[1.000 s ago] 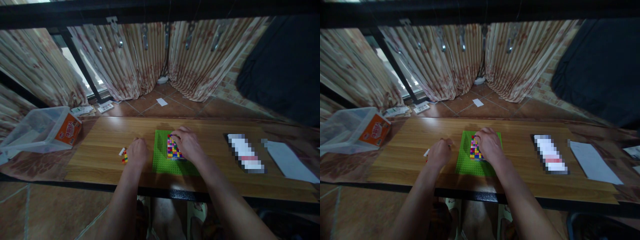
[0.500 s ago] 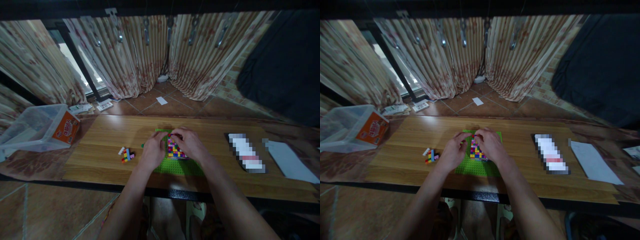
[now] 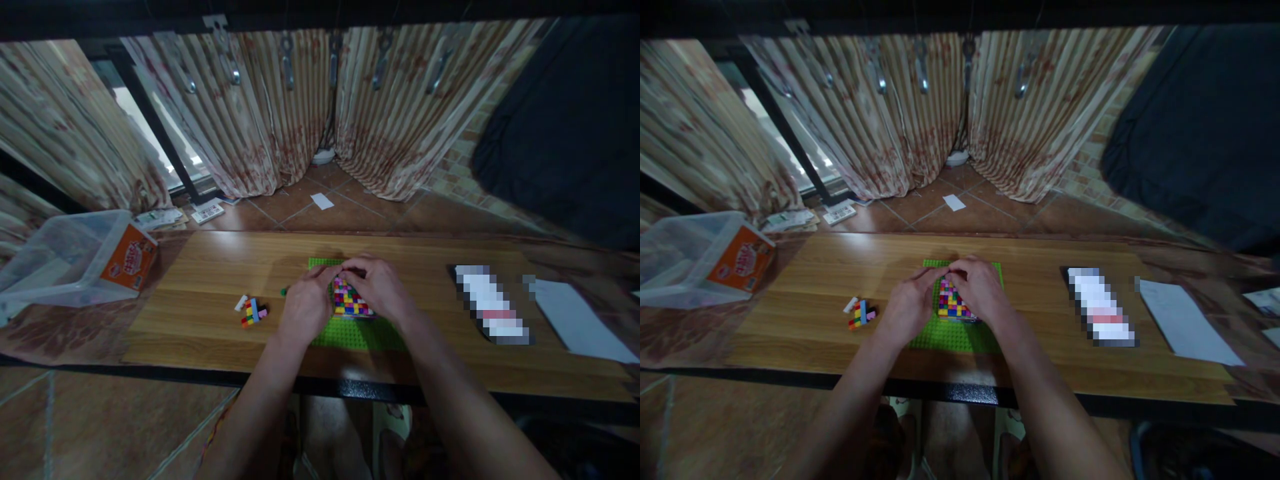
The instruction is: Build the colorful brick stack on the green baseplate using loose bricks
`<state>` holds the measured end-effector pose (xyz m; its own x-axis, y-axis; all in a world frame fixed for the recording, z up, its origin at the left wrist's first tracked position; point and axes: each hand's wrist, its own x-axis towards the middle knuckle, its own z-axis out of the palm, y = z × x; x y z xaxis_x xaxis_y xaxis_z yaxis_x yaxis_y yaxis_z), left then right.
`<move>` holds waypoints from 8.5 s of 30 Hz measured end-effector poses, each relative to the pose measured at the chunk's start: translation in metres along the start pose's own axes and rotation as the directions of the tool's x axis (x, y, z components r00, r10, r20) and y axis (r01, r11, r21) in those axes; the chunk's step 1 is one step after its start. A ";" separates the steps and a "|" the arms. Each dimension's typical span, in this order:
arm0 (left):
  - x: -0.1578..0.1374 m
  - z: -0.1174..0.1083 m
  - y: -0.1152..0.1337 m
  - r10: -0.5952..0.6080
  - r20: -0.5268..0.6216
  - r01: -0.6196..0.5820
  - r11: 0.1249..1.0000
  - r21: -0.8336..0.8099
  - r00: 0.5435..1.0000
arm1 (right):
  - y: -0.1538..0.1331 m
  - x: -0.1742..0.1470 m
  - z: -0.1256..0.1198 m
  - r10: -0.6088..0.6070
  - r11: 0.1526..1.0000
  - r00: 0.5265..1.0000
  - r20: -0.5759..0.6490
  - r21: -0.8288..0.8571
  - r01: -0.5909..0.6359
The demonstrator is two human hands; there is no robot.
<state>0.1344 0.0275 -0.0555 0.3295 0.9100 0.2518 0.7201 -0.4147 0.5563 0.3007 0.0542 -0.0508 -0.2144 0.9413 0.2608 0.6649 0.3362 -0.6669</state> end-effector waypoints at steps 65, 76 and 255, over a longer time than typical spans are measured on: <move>0.031 0.026 -0.025 -0.295 0.009 0.192 0.599 -0.777 0.955 | 0.015 -0.006 0.011 0.180 0.908 0.982 -0.065 0.395 -0.141; 0.029 0.027 -0.025 -0.280 0.008 0.188 0.624 -0.759 0.960 | 0.018 -0.006 0.014 0.194 0.883 0.979 -0.067 0.446 -0.145; 0.038 0.041 0.010 -0.470 0.039 0.286 0.466 -0.837 0.882 | 0.026 -0.009 0.023 0.427 0.752 0.900 -0.082 0.585 -0.304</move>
<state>0.1789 0.0581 -0.0728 -0.0237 0.9972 -0.0705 -0.0814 0.0684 0.9943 0.3035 0.0546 -0.0861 0.1496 0.9887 0.0071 0.1465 -0.0151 -0.9891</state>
